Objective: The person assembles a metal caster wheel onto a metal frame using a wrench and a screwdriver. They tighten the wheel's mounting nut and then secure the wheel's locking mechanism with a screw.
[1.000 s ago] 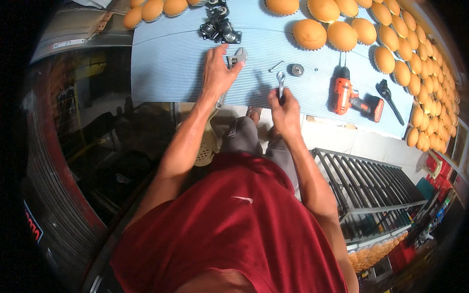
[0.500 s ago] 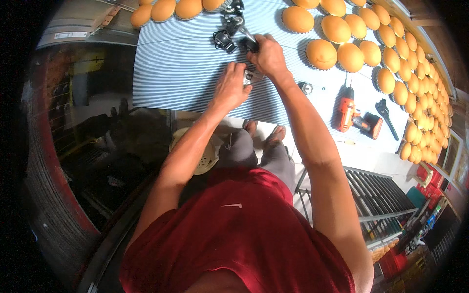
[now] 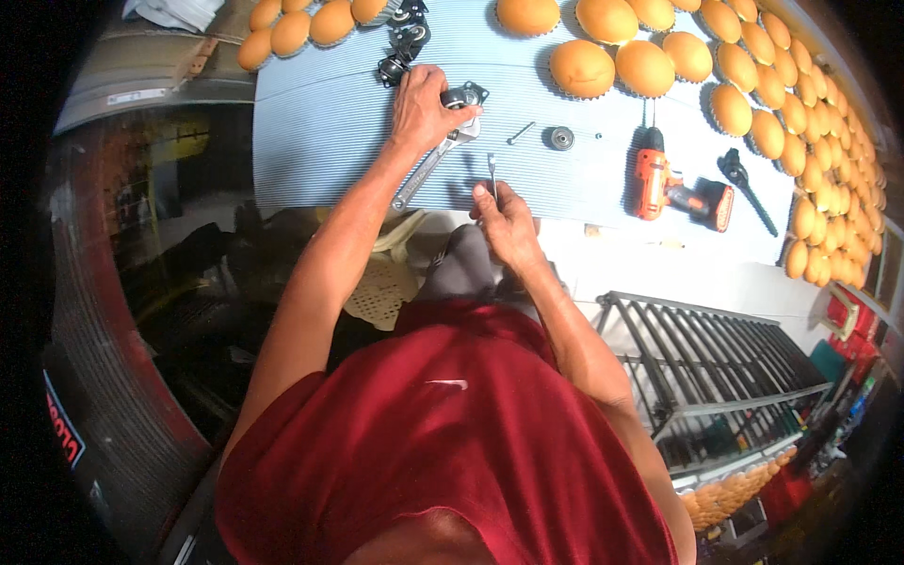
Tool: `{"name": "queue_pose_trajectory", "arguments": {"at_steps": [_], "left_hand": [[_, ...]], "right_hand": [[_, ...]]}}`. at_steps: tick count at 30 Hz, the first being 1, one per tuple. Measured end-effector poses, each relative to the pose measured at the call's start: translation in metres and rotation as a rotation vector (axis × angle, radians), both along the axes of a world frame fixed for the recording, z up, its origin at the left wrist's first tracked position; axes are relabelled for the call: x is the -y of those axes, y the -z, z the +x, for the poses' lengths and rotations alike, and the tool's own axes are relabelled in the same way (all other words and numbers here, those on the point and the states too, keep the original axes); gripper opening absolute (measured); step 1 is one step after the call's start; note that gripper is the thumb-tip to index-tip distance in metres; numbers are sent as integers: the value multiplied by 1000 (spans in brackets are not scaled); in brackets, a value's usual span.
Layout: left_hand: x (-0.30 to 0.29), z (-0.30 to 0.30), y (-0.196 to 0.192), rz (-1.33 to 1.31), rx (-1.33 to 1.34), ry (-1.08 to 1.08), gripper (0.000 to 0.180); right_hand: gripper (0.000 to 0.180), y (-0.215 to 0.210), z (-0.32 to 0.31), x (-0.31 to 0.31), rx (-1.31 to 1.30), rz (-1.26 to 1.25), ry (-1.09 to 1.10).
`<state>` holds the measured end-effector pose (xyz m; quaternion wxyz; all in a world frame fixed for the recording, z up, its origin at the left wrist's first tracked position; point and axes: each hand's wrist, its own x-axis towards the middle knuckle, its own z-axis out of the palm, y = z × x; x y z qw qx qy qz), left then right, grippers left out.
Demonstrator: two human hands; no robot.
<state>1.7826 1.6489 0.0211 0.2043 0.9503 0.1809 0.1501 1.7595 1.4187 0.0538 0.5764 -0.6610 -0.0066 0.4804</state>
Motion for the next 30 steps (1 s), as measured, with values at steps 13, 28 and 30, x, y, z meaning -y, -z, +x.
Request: {"name": "queue_pose_trajectory", "arguments": {"at_steps": [13, 28, 30], "left_hand": [[11, -6, -81, -2091, 314, -227, 36], [-31, -22, -101, -2509, 248, -95, 45], [-27, -19, -111, -2455, 280, -234, 40]], "right_hand": [[39, -46, 21, -43, 66, 249, 185], [41, -86, -1, -103, 115, 225, 402], [40, -85, -3, -107, 133, 198, 408]]}}
